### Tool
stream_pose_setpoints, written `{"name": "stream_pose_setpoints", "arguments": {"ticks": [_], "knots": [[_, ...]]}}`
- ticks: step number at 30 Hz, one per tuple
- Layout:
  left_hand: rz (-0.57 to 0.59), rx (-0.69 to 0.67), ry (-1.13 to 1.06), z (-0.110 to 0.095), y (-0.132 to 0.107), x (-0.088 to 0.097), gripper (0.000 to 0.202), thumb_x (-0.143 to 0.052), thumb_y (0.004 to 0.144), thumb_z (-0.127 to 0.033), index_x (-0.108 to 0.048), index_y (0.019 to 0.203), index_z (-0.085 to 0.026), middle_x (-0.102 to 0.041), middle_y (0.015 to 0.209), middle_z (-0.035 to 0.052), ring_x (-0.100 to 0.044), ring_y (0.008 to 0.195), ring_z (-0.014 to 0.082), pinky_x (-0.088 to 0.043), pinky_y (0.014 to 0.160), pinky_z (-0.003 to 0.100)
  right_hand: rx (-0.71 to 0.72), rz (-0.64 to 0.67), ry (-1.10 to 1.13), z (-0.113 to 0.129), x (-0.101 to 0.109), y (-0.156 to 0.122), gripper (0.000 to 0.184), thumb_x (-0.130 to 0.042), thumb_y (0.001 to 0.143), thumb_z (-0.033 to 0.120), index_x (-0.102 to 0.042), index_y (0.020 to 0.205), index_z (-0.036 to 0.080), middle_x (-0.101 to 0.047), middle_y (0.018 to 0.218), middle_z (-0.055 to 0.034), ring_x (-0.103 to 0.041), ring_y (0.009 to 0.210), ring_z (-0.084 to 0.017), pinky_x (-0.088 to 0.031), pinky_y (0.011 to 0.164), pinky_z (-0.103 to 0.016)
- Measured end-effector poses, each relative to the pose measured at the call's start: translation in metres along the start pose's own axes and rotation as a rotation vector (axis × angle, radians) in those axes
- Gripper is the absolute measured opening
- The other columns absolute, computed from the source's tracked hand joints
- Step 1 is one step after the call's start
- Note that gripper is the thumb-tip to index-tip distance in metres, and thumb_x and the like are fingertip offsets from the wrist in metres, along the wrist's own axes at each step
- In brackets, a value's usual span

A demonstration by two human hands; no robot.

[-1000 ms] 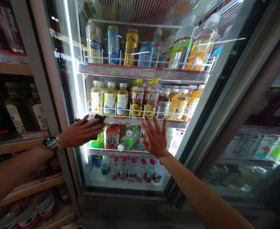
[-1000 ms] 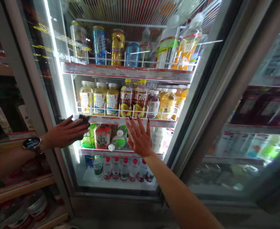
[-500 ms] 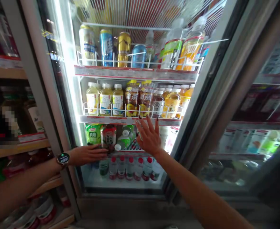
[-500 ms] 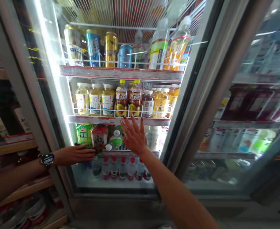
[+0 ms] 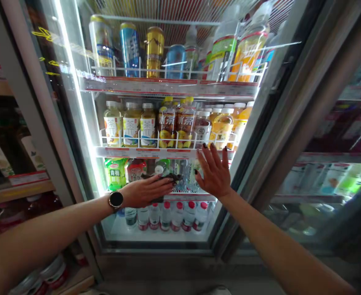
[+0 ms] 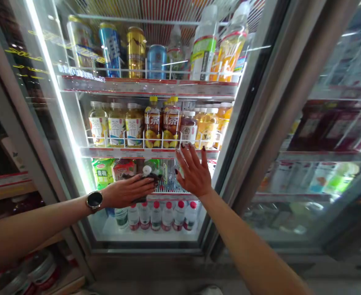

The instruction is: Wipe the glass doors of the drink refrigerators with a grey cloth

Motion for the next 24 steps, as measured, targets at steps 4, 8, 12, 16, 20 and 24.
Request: {"name": "stream_pose_setpoints", "arguments": {"ticks": [4, 8, 12, 16, 20, 24], "knots": [[-0.014, -0.145, -0.043, -0.002, -0.003, 0.008, 0.058, -0.053, 0.096, -0.026, -0.051, 0.154, -0.024, -0.042, 0.167, 0.0012, -0.028, 0.161, 0.0159, -0.031, 0.131, 0.034, -0.003, -0.012, -0.004, 0.006, 0.006, 0.004, 0.08, -0.046, 0.102, 0.036, -0.007, 0.17, 0.023, -0.036, 0.171, -0.012, -0.03, 0.16, -0.033, -0.02, 0.131, -0.065], [-0.076, 0.076, -0.045, 0.097, 0.021, 0.056, 0.071, -0.056, 0.097, -0.035, -0.035, 0.163, -0.02, -0.034, 0.171, 0.007, -0.018, 0.164, 0.0243, -0.021, 0.134, 0.05, 0.006, -0.006, 0.013, 0.007, 0.006, 0.005, 0.081, -0.046, 0.102, 0.037, -0.005, 0.17, 0.023, -0.037, 0.171, -0.0121, -0.034, 0.159, -0.034, -0.024, 0.13, -0.066], [-0.187, 0.444, 0.014, 0.163, 0.031, 0.087, 0.082, -0.058, 0.097, -0.047, -0.025, 0.166, -0.018, -0.017, 0.176, 0.0138, -0.005, 0.165, 0.0371, -0.014, 0.133, 0.063, -0.01, -0.01, 0.017, 0.003, 0.002, 0.003, 0.079, -0.045, 0.103, 0.039, -0.006, 0.17, 0.025, -0.038, 0.171, -0.011, -0.037, 0.157, -0.034, -0.023, 0.13, -0.066], [-0.06, 0.206, -0.043, 0.08, 0.028, 0.04, 0.081, -0.059, 0.096, -0.049, -0.031, 0.164, -0.015, -0.025, 0.174, 0.0133, -0.013, 0.164, 0.0332, -0.022, 0.133, 0.054, -0.008, -0.025, 0.002, 0.003, 0.004, 0.003, 0.079, -0.046, 0.103, 0.038, -0.007, 0.17, 0.025, -0.039, 0.17, -0.0111, -0.037, 0.157, -0.033, -0.022, 0.13, -0.066], [0.023, -0.137, -0.166, -0.002, 0.006, 0.008, 0.062, -0.056, 0.095, -0.031, -0.048, 0.156, -0.024, -0.041, 0.168, 0.0028, -0.03, 0.16, 0.0194, -0.034, 0.13, 0.038, -0.016, -0.011, 0.006, 0.004, 0.006, 0.005, 0.082, -0.05, 0.102, 0.034, -0.005, 0.17, 0.025, -0.039, 0.17, -0.0122, -0.035, 0.158, -0.033, -0.021, 0.13, -0.067], [0.09, -0.153, -0.213, 0.051, 0.012, 0.032, 0.063, -0.056, 0.095, -0.033, -0.046, 0.157, -0.029, -0.041, 0.168, 0.0001, -0.029, 0.161, 0.0184, -0.028, 0.134, 0.042, -0.025, 0.02, 0.032, 0.004, 0.004, 0.005, 0.085, -0.051, 0.101, 0.033, -0.003, 0.17, 0.026, -0.035, 0.172, -0.0109, -0.032, 0.159, -0.033, -0.021, 0.13, -0.067]]}}
Point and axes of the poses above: each hand's wrist, its own y-axis towards the middle knuckle, its own x-axis out of the back of the hand, z = x × y, the point moved 10 cm from there along y, towards the middle knuckle
